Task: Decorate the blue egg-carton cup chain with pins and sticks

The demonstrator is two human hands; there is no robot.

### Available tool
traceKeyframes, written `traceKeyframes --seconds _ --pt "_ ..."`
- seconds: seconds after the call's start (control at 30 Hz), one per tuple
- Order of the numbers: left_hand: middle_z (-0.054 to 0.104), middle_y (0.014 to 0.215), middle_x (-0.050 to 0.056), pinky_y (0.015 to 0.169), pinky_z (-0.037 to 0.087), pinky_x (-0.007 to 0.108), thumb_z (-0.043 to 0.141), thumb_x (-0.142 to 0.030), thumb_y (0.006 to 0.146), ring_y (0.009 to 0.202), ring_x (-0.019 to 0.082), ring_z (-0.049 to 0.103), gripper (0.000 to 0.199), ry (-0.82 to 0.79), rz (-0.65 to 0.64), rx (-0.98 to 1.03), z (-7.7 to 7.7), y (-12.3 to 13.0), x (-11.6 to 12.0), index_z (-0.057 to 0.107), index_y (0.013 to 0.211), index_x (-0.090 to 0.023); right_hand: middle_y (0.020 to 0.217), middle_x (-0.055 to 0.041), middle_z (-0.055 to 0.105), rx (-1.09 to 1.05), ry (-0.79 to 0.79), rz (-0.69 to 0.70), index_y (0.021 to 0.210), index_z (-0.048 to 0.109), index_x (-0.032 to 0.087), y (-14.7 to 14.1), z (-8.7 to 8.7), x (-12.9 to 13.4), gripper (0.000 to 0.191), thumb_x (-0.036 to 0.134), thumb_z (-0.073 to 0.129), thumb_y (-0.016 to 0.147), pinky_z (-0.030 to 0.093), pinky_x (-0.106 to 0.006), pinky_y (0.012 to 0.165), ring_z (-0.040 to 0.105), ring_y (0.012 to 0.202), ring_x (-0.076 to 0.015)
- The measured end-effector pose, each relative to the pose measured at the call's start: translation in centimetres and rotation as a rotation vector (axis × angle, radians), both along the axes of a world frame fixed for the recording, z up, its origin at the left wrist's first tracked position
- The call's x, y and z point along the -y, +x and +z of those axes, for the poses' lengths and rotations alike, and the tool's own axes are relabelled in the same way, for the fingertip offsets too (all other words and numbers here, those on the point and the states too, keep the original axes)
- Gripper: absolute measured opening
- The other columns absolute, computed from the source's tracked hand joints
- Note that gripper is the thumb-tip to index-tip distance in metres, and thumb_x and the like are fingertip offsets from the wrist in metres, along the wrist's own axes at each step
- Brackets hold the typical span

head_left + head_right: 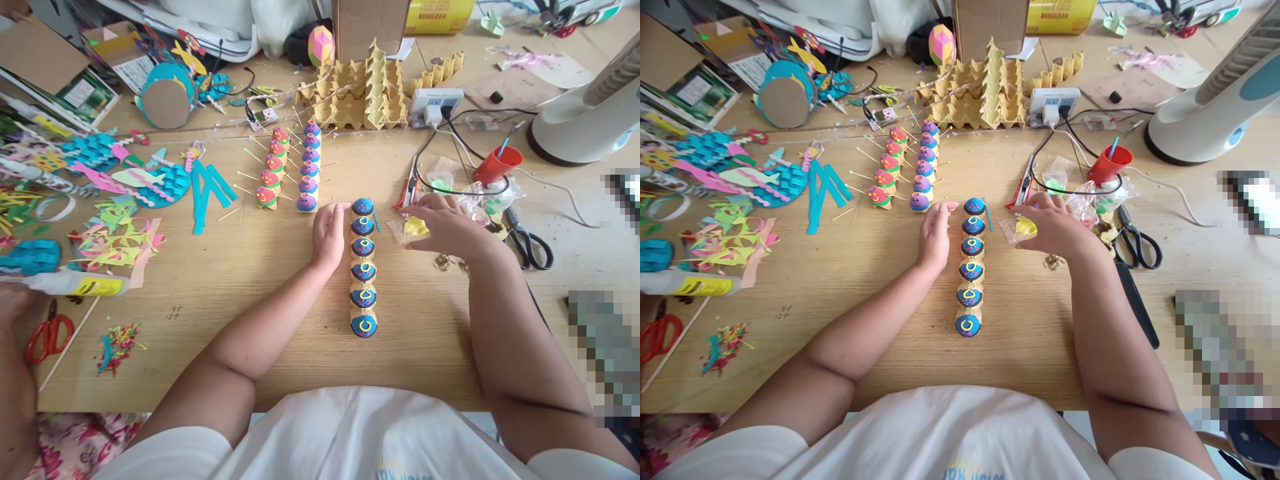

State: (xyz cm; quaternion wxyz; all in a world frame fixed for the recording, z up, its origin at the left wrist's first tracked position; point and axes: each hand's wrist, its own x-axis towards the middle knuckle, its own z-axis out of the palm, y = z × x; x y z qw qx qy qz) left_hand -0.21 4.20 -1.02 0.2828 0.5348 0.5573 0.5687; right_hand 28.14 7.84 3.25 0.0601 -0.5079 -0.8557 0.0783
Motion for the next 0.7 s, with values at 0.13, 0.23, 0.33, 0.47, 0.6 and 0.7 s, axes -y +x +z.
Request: traceKeyframes --seconds 0.13,0.23,0.33,0.47,0.6,0.7 --pt "0.082 0.118 0.008 0.103 0.058 0.039 0.035 -0.081 0.102 0.117 0.023 0.074 0.068 0.002 -0.001 0.012 0.1 0.0 0.0 0.076 0.106 -0.026 0.150 -0.0143 0.059 0.024 -0.045 -0.020 0.141 0.073 0.041 -0.8 -0.1 0.2 0.069 0.060 0.087 0.075 0.048 -0.071 0.104 0.054 0.133 -0.0491" --pt "0.081 0.117 0.008 0.103 0.058 0.039 0.037 -0.080 0.102 0.117 0.023 0.074 0.067 0.016 -0.012 0.032 0.2 0.0 0.1 0.076 0.106 -0.026 0.148 -0.0153 0.061 -0.011 -0.058 -0.035 0.134 0.076 0.035 -1.4 0.1 0.2 0.062 0.059 0.085 0.078 0.047 -0.069 0.107 0.054 0.136 -0.0482" --pt "0.081 0.115 0.007 0.104 0.058 0.038 0.039 -0.076 0.103 0.116 0.022 0.074 0.062 0.037 -0.010 0.039 0.5 0.2 0.3 0.075 0.105 -0.025 0.139 -0.0163 0.068 -0.103 0.024 -0.038 0.128 0.074 0.028 -1.6 0.5 0.1 0.055 0.060 0.079 0.083 0.048 -0.064 0.106 0.058 0.132 -0.0457" --pt "0.080 0.112 0.007 0.099 0.058 0.035 0.046 -0.070 0.105 0.112 0.020 0.073 0.053 0.070 0.007 0.004 1.0 0.5 0.8 0.074 0.103 -0.025 0.109 -0.0133 0.076 -0.249 0.091 -0.069 0.122 0.069 0.023 -2.5 1.4 0.5 0.053 0.058 0.076 0.084 0.052 -0.050 0.091 0.070 0.103 -0.0369" --pt "0.078 0.111 0.008 0.098 0.057 0.036 0.053 -0.063 0.105 0.112 0.021 0.071 0.042 0.162 -0.029 -0.107 1.6 0.6 1.3 0.073 0.104 -0.026 0.106 -0.0126 0.075 -0.411 0.124 -0.067 0.122 0.063 0.022 -4.7 1.4 1.1 0.059 0.069 0.071 0.087 0.052 -0.042 0.078 0.068 0.088 -0.0299" --pt "0.077 0.112 0.008 0.105 0.056 0.039 0.056 -0.059 0.105 0.114 0.022 0.071 0.037 0.222 -0.068 -0.197 1.8 0.4 1.5 0.073 0.104 -0.027 0.114 -0.0158 0.076 -0.490 0.160 -0.032 0.127 0.061 0.021 -6.4 0.3 1.4 0.071 0.082 0.060 0.091 0.054 -0.043 0.082 0.071 0.098 -0.0325"
